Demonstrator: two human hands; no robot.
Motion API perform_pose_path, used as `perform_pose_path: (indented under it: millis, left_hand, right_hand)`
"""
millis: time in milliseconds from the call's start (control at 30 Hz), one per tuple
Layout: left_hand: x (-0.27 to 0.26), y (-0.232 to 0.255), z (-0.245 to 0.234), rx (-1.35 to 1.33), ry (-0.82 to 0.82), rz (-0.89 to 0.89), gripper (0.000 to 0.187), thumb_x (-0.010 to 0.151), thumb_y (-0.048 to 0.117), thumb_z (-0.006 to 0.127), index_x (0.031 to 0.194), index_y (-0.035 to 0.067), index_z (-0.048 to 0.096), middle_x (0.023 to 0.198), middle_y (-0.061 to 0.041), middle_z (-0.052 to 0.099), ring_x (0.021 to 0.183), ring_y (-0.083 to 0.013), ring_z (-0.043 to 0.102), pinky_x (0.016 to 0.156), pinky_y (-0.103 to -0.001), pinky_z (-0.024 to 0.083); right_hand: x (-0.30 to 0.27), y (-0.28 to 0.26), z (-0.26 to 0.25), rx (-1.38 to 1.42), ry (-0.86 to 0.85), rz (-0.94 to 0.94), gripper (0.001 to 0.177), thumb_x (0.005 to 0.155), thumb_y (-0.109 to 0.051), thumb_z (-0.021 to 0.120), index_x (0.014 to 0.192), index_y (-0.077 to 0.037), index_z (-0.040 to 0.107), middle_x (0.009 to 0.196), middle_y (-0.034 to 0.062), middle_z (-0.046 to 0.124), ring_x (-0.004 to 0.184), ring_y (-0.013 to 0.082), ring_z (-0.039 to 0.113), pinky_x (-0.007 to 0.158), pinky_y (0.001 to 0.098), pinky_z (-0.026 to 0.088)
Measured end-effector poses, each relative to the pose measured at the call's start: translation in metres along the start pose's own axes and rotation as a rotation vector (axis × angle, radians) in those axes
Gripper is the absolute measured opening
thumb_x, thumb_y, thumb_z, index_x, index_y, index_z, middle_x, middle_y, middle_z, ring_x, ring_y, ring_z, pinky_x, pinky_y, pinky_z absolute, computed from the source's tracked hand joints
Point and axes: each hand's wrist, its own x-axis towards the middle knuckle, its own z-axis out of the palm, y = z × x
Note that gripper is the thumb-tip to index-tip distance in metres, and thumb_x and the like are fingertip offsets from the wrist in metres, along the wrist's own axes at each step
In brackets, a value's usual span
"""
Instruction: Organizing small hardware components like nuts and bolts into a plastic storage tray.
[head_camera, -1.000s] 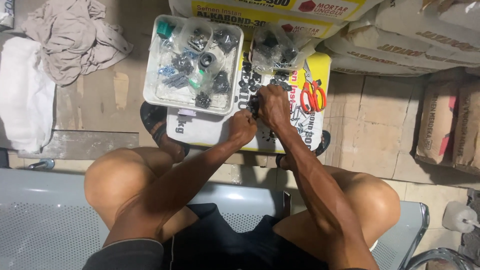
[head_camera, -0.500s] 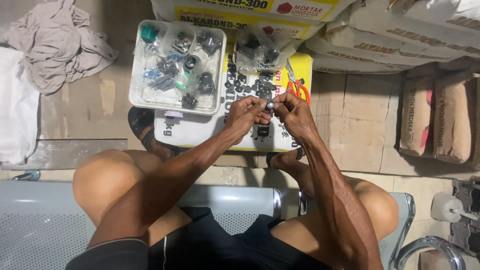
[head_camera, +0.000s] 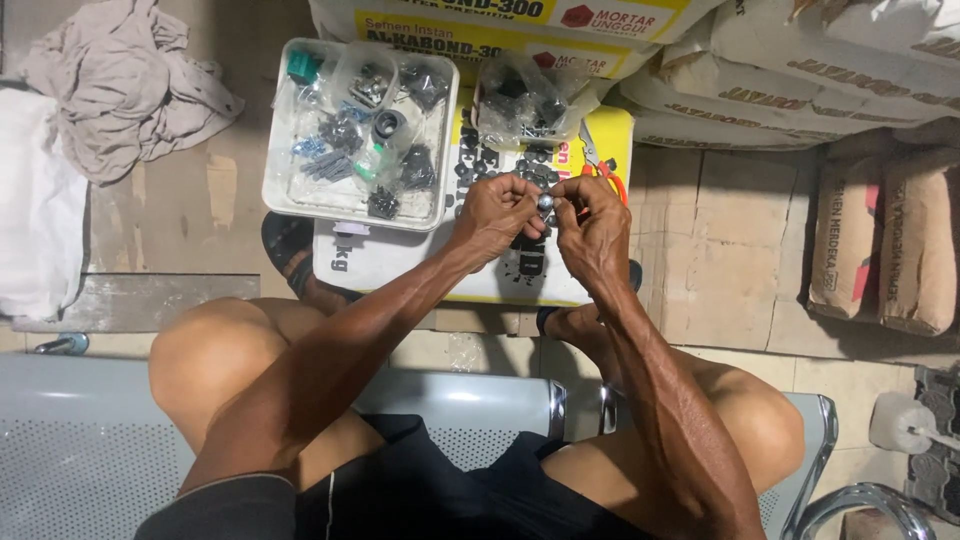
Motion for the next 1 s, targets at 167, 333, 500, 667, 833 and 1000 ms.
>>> perform_pose_path:
  millis: [167,333,500,667,833,1000]
  left_hand:
    - [0.011,-0.013,-0.005,0.149,0.085,0.113,0.017,0.09,0.0,0.065,0.102,-0.01,0.068,0.079,-0.021,0.07,0.067,-0.019,0.073,0.054,-0.029,0.064]
    - [0.01,0.002,-0.003,0.266,-0.005,0.212,0.013,0.093,-0.003,0.061,0.102,-0.007,0.069,0.08,-0.018,0.072,0.061,-0.0154,0.071,0.052,-0.026,0.061]
    - [0.009,0.01,0.003,0.428,-0.041,0.319,0.01,0.089,-0.007,0.063,0.096,-0.005,0.069,0.08,-0.02,0.075,0.064,-0.0238,0.076,0.052,-0.031,0.059]
    - [0.011,-0.008,0.001,0.401,-0.019,0.297,0.012,0.089,-0.008,0.062,0.097,-0.003,0.069,0.082,-0.019,0.074,0.065,-0.0238,0.075,0.055,-0.031,0.06]
    - [0.014,-0.009,0.0,0.37,0.053,0.304,0.012,0.086,-0.005,0.063,0.095,-0.002,0.07,0.079,-0.019,0.072,0.065,-0.0214,0.074,0.054,-0.032,0.058]
    - [0.022,0.003,0.001,0.527,-0.117,0.458,0.018,0.086,-0.003,0.07,0.1,0.006,0.075,0.086,-0.016,0.075,0.079,-0.0323,0.077,0.066,-0.037,0.064]
  right_hand:
    - [0.005,-0.019,0.003,0.003,-0.035,0.001,0.016,0.093,0.003,0.067,0.106,-0.001,0.077,0.09,0.0191,0.071,0.08,0.0286,0.07,0.065,0.0382,0.059]
    - [0.004,-0.025,0.003,0.184,0.002,0.153,0.009,0.096,-0.004,0.071,0.104,-0.003,0.076,0.081,0.0129,0.07,0.073,0.0169,0.064,0.063,0.0316,0.059]
    - [0.001,-0.012,0.013,0.285,0.097,0.153,0.007,0.096,-0.002,0.071,0.102,0.001,0.07,0.077,0.015,0.067,0.068,0.019,0.064,0.061,0.031,0.058]
    - [0.003,-0.004,0.016,0.318,0.134,0.196,0.007,0.089,0.0,0.07,0.095,0.0,0.067,0.071,0.0107,0.065,0.062,0.013,0.061,0.057,0.0267,0.056]
    - [0.005,-0.003,0.022,0.369,0.179,0.265,0.009,0.083,0.002,0.071,0.091,0.0,0.067,0.067,0.0113,0.065,0.059,0.0127,0.061,0.054,0.0253,0.056]
    - [0.009,-0.008,0.01,0.362,0.202,0.283,0.007,0.083,0.003,0.068,0.09,0.0,0.068,0.069,0.0104,0.066,0.059,0.0105,0.061,0.052,0.025,0.057]
